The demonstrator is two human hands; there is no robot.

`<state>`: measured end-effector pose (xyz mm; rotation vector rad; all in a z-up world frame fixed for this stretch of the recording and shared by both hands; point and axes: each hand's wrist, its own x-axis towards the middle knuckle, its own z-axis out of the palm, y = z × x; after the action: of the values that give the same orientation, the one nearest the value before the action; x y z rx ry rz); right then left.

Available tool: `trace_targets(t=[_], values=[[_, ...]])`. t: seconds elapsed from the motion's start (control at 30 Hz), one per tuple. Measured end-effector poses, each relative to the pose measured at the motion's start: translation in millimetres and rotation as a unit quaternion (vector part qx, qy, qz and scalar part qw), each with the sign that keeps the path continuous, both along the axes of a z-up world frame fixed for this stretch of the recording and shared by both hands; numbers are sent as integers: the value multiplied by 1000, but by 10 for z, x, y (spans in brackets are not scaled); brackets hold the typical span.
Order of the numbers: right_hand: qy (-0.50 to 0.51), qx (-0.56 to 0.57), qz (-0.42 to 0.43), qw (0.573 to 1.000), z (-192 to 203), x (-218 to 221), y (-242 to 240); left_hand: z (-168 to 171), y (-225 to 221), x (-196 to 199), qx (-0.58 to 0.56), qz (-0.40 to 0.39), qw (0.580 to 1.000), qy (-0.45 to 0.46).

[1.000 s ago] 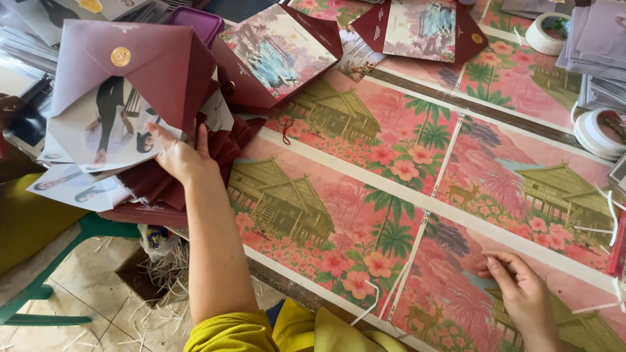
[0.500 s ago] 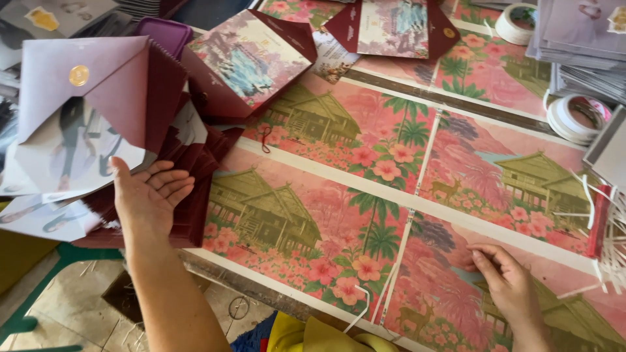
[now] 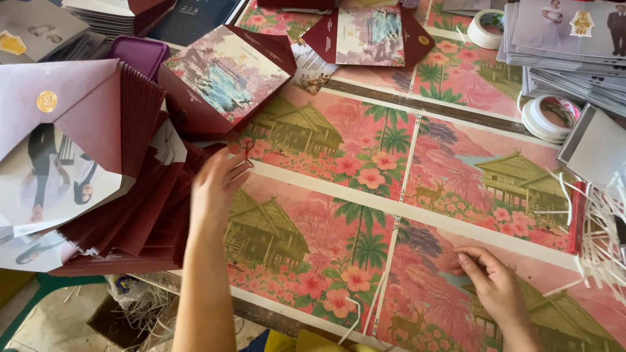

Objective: The person sorts and organizes stacks of printed envelopes and inserts on a table. They handle a large stack, fanning them out to check alignment, then place individual inserts into the envelopes and stack them neatly by hand.

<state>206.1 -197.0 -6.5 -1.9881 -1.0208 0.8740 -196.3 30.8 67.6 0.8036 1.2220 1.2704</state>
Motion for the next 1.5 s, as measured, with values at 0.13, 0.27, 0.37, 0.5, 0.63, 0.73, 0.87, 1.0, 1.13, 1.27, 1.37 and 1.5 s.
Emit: trace_targets(t=[0.13, 0.27, 0.37, 0.5, 0.63, 0.73, 0.87, 1.0, 1.13, 1.27, 1.37, 1.5], values=[[36, 11, 0, 999, 24, -11, -4, -345, 568, 148, -117, 73, 974, -182], [24, 1, 3, 1000, -28, 44, 12, -458, 1034, 240, -76, 268, 903, -328], [17, -4, 13, 1000, -58, 68, 20, -219, 1098, 336, -108, 301, 892, -319], [-3, -51, 8, 999, 30, 37, 50, -155, 1167, 339, -125, 371, 851, -349], [1, -11, 21, 1000, -64, 85, 37, -138, 1258, 369, -185, 354, 868, -295], [0, -30, 8, 1000, -70, 98, 20, -162, 1306, 328, -221, 301, 897, -238], [-1, -20, 13, 1000, -72, 83, 39, -3, 1244, 337, -193, 262, 922, -209], [-15, -17, 20, 1000, -87, 97, 37, -69, 1368, 364, -120, 305, 916, -232], [-25, -21, 17, 999, -117, 93, 48, -163, 1446, 270, -133, 321, 891, -292], [-3, -18, 0, 1000, -193, 153, 28, -271, 1636, 292, -107, 299, 892, -321], [17, -10, -6, 1000, -256, 158, 37, -148, 1674, 366, -112, 349, 884, -290], [-20, -5, -3, 1000, -343, 180, 38, -389, 1929, 378, -28, 398, 853, -336]])
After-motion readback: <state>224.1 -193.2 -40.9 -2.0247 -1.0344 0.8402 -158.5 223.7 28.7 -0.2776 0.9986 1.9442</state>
